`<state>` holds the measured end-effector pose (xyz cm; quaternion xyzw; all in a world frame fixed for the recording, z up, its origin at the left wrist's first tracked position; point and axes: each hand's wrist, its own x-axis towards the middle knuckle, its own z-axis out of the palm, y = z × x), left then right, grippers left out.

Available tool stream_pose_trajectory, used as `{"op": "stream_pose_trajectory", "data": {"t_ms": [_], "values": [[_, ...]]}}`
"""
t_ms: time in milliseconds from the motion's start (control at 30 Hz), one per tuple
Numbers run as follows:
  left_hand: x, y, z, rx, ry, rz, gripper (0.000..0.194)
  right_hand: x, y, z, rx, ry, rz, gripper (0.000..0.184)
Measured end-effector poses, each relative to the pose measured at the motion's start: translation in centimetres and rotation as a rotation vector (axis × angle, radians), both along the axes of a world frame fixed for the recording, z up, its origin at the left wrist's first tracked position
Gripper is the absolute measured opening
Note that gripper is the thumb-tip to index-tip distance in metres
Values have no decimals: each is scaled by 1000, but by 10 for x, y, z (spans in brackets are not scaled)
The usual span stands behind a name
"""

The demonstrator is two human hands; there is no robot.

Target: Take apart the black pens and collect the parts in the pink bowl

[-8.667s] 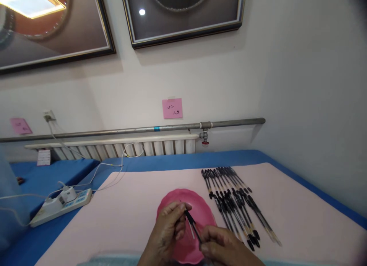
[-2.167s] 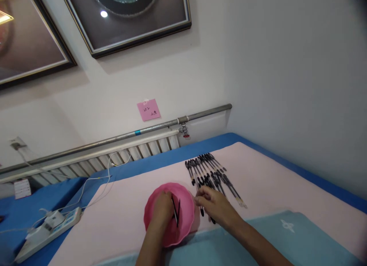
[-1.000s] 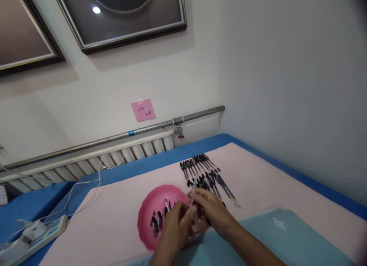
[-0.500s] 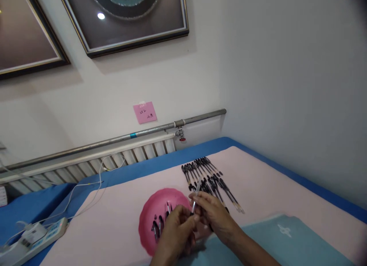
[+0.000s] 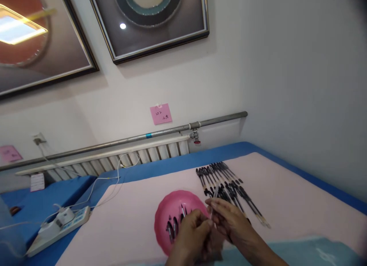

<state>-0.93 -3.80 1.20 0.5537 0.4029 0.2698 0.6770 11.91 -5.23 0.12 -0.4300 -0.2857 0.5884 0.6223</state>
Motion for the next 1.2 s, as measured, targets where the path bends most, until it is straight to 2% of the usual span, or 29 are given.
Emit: {"op": "stream_pose_trajectory", "data": {"t_ms": [100,167,267,367,433,500,633,733,800,933,1033,1133,1200], "values": [[-8,3,1,-114,-131,-68,37,3,-1,4,30,68,-32,33],[-16,9,5,-161,-163,24,37,4,-2,7,23,34,-43,30],[-25,18,9,-138,-148,168,35,-2,-5,7,-45,-191,38,23],[-22,17,7,-136,-176,143,35,-14,-8,1,25,-390,136,15],[-14,13,3,-108,-153,112,34,-21,-9,-2,100,-473,134,9],[-10,11,0,-16,-31,113,33,-25,-11,-3,110,-560,115,9],[-26,23,2,279,557,160,25,-22,-14,6,118,-710,126,13],[-47,39,7,387,763,211,17,-13,-14,15,142,-761,59,16],[-55,45,6,428,895,220,14,-6,-14,19,101,-767,1,13],[-51,47,-4,470,1086,176,22,15,-11,20,23,-773,-103,12],[-46,43,-9,490,1158,116,27,36,-6,17,22,-889,-188,16],[-47,40,-6,516,1187,72,30,51,-3,13,-1,-1051,-206,18],[-48,38,-1,537,1193,55,33,53,-3,11,-22,-1146,-169,14]]}}
